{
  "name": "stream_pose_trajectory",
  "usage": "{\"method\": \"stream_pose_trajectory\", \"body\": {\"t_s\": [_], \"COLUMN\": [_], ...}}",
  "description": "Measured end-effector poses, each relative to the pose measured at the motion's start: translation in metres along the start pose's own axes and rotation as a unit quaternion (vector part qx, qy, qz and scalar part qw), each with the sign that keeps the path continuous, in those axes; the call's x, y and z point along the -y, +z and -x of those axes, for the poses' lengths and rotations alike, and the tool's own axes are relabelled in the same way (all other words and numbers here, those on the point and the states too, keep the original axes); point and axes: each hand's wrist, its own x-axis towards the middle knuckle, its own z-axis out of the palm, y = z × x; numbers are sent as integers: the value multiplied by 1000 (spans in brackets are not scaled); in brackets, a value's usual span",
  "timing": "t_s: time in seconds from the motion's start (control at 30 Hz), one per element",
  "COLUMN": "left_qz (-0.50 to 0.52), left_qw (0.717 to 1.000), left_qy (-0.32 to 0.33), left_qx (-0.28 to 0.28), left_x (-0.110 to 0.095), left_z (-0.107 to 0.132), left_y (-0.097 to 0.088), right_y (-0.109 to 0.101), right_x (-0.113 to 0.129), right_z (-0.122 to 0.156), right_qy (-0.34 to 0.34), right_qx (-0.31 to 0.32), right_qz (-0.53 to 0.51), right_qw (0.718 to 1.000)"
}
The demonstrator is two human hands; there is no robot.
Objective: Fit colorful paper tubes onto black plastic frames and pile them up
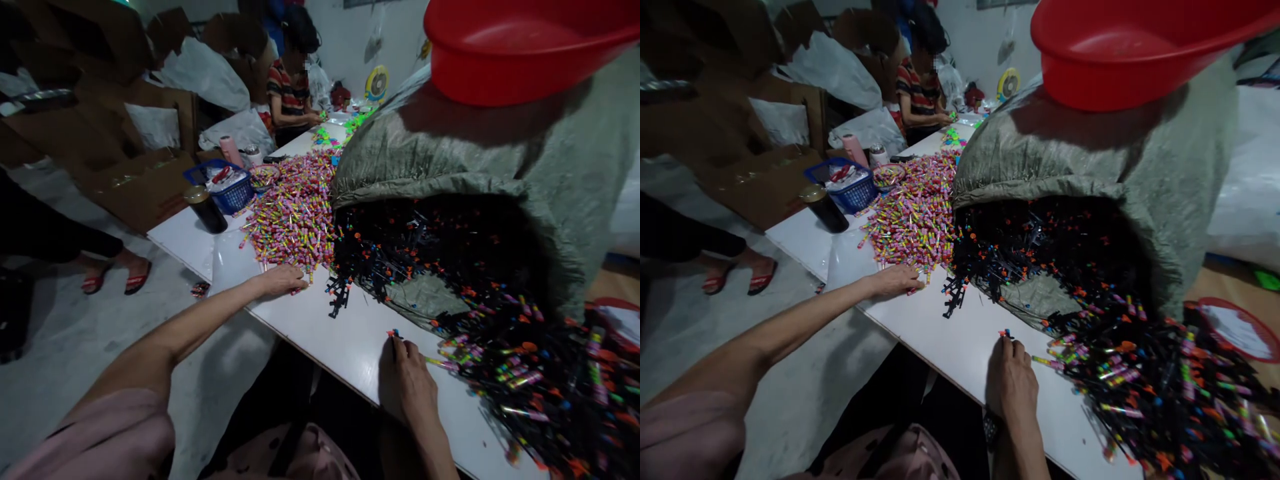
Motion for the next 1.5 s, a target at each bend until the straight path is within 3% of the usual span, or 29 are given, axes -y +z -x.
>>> {"method": "stream_pose_trajectory", "body": {"t_s": [0.1,0.23,0.37,0.47,0.53,0.63,0.7,0.77,0.83,0.9,0.97,1.07,1.17,1.23,1.37,1.5], "left_qz": [-14,-10,31,187,381,647,749,806,836,842,827,781,765,775,789,774], "left_qw": [998,999,998,967,885,682,573,501,458,447,468,530,555,553,552,560], "left_qy": [52,50,-34,-114,-164,-201,-192,-183,-183,-190,-200,-218,-224,-210,-183,-179], "left_qx": [11,7,-37,-130,-211,-275,-273,-257,-239,-234,-240,-247,-238,-223,-199,-236], "left_x": [-9,-33,-58,-77,-93,-119,-135,-147,-156,-162,-166,-171,-175,-177,-184,-187], "left_z": [-3,-11,-24,-28,-30,-33,-37,-42,-48,-54,-57,-56,-52,-49,-52,-57], "left_y": [4,17,32,42,48,52,51,48,46,48,53,62,63,60,56,57], "right_y": [0,-1,-4,-2,2,0,-10,-27,-44,-55,-57,-47,-39,-39,-44,-48], "right_x": [0,-8,-11,-4,3,7,6,6,11,22,37,55,59,58,56,53], "right_z": [4,0,-13,-17,-13,-7,-5,-8,-12,-17,-20,-21,-17,-14,-10,-7], "right_qy": [-2,-22,-16,-4,-16,-41,-40,-15,34,82,96,103,139,151,155,168], "right_qx": [-15,-62,-137,-142,-120,-108,-122,-140,-156,-176,-164,-112,-134,-149,-114,-120], "right_qz": [-20,-146,-371,-450,-420,-303,-260,-296,-399,-505,-580,-642,-669,-671,-655,-644], "right_qw": [1000,987,919,882,900,946,957,945,903,841,792,751,717,711,731,736]}}
